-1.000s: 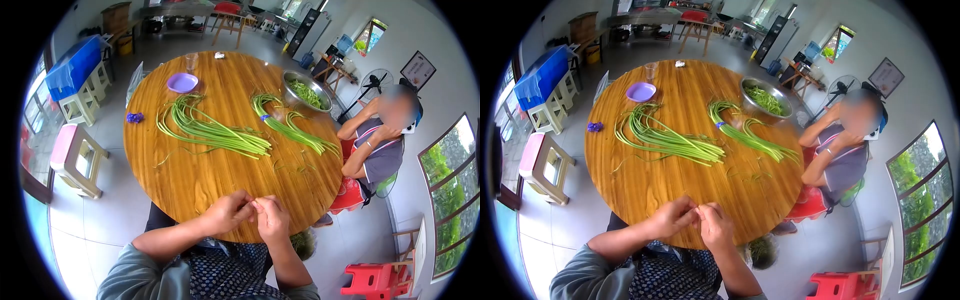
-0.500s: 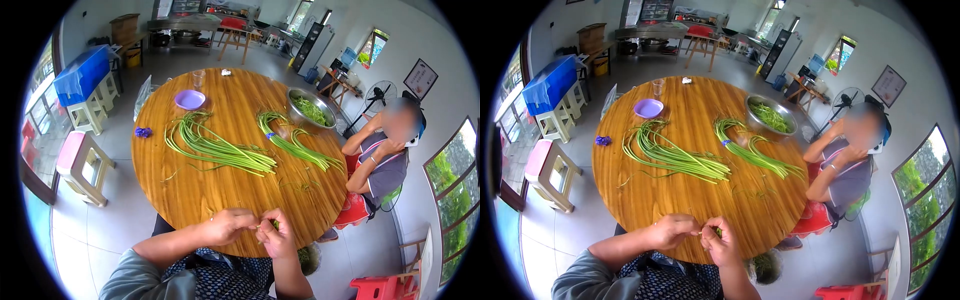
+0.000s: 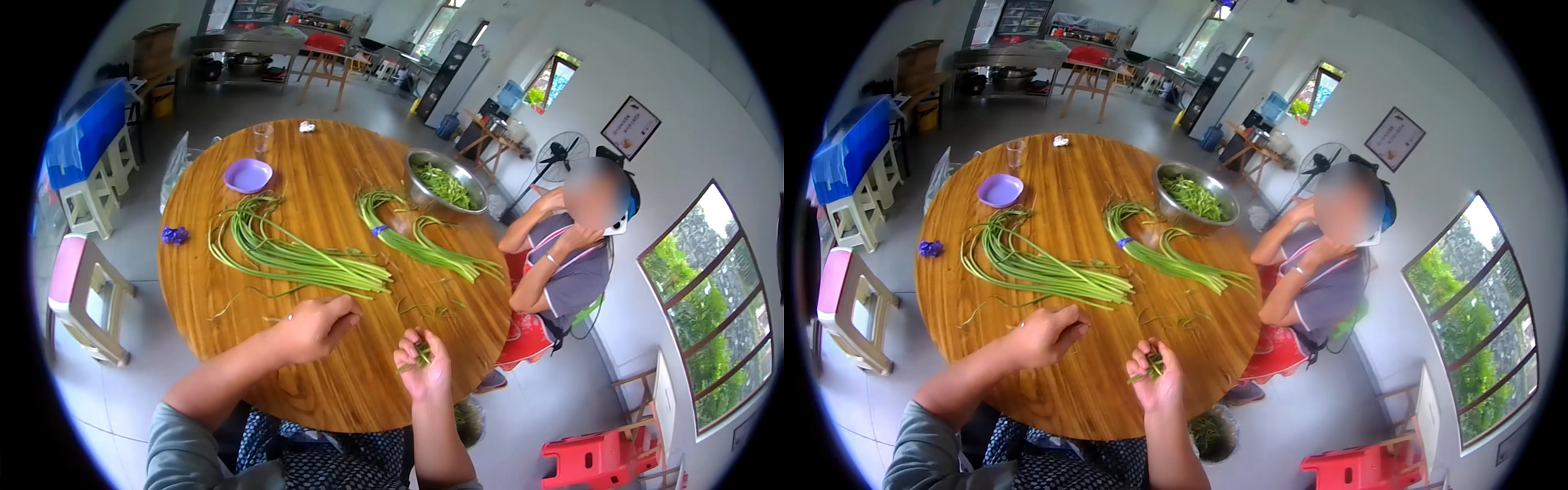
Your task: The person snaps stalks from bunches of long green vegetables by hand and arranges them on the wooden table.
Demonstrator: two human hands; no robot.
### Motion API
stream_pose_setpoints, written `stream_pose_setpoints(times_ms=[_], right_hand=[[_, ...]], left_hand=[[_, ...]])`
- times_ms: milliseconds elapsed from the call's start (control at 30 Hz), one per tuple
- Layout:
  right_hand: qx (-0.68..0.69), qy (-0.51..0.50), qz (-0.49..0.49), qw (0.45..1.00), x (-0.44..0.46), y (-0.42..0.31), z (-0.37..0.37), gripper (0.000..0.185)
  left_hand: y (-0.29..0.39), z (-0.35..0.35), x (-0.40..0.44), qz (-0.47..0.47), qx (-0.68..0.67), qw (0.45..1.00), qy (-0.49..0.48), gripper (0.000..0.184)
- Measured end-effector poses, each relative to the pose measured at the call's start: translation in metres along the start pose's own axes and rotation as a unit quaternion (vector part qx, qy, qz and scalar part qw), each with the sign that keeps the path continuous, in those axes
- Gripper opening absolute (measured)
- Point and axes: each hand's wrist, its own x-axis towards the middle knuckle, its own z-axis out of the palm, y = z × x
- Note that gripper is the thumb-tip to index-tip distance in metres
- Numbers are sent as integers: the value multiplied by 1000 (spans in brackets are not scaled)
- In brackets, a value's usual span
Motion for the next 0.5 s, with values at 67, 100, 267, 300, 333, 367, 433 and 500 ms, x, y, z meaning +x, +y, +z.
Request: stream_pose_setpoints(times_ms=[67, 100, 267, 300, 333, 367, 433, 500], right_hand=[[-5, 84, -27, 996, 14, -12, -7, 24], [-11, 82, -31, 996, 22, -15, -13, 24], [-54, 150, 14, 987, 76, -58, -36, 28], [-65, 132, 8, 989, 90, -74, -29, 29], [-93, 117, -31, 988, 112, -91, -18, 33], [-120, 96, -70, 986, 142, -108, 3, 36], [-84, 32, -81, 993, 215, -158, 38, 48], [-190, 193, -199, 942, 261, -182, 92, 48]], left_hand=[[-21, 3, 13, -7, 62, 998, -15, 12], [-33, 8, 17, -2, 59, 998, -11, 12], [-72, 29, 9, 32, 123, 992, 11, 10], [-71, 29, 8, 27, 116, 993, 13, 10], [-67, 25, 7, 38, 114, 993, -2, 12], [-67, 21, 8, 51, 116, 992, -18, 14], [-72, 23, 9, 58, 129, 990, -23, 16], [-73, 23, 5, 63, 139, 988, -34, 19]])
